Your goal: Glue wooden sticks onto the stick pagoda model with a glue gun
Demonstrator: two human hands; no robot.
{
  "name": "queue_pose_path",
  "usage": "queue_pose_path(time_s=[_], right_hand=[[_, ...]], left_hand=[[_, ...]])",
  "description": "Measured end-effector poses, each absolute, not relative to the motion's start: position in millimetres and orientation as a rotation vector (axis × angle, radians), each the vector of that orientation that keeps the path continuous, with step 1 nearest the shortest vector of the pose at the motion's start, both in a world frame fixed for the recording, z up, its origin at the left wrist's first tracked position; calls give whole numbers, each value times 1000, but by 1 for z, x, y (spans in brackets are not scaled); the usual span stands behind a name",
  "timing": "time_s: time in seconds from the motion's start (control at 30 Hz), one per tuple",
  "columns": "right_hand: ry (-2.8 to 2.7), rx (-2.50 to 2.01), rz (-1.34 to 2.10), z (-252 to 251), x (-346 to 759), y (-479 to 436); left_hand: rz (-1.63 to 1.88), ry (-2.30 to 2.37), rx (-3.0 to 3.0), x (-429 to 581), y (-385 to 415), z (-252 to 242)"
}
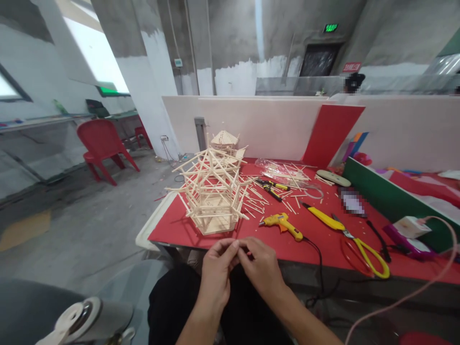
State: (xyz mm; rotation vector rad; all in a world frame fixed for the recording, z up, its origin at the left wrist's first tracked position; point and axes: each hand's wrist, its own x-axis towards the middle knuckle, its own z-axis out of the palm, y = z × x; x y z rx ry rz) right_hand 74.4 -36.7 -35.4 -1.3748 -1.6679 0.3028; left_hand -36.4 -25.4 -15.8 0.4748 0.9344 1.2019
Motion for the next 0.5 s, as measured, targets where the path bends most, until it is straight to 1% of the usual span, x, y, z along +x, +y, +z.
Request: queue_pose_path(time_s=[0.2, 0.37, 0.43, 0.5], right_hand=[[-1606, -1305, 342, -35, 80, -39], [-1669, -1225, 455, -31, 94, -36], [-1667, -1262, 414, -30, 110, -33], [-1612, -1382, 270, -32, 132, -28]], left_hand=[[1175, 960, 419, -35, -26, -24], [1207, 1038, 457, -35, -18, -13], [1218, 1047, 465, -39, -10, -5], [1198, 1035, 454, -44, 0, 3]])
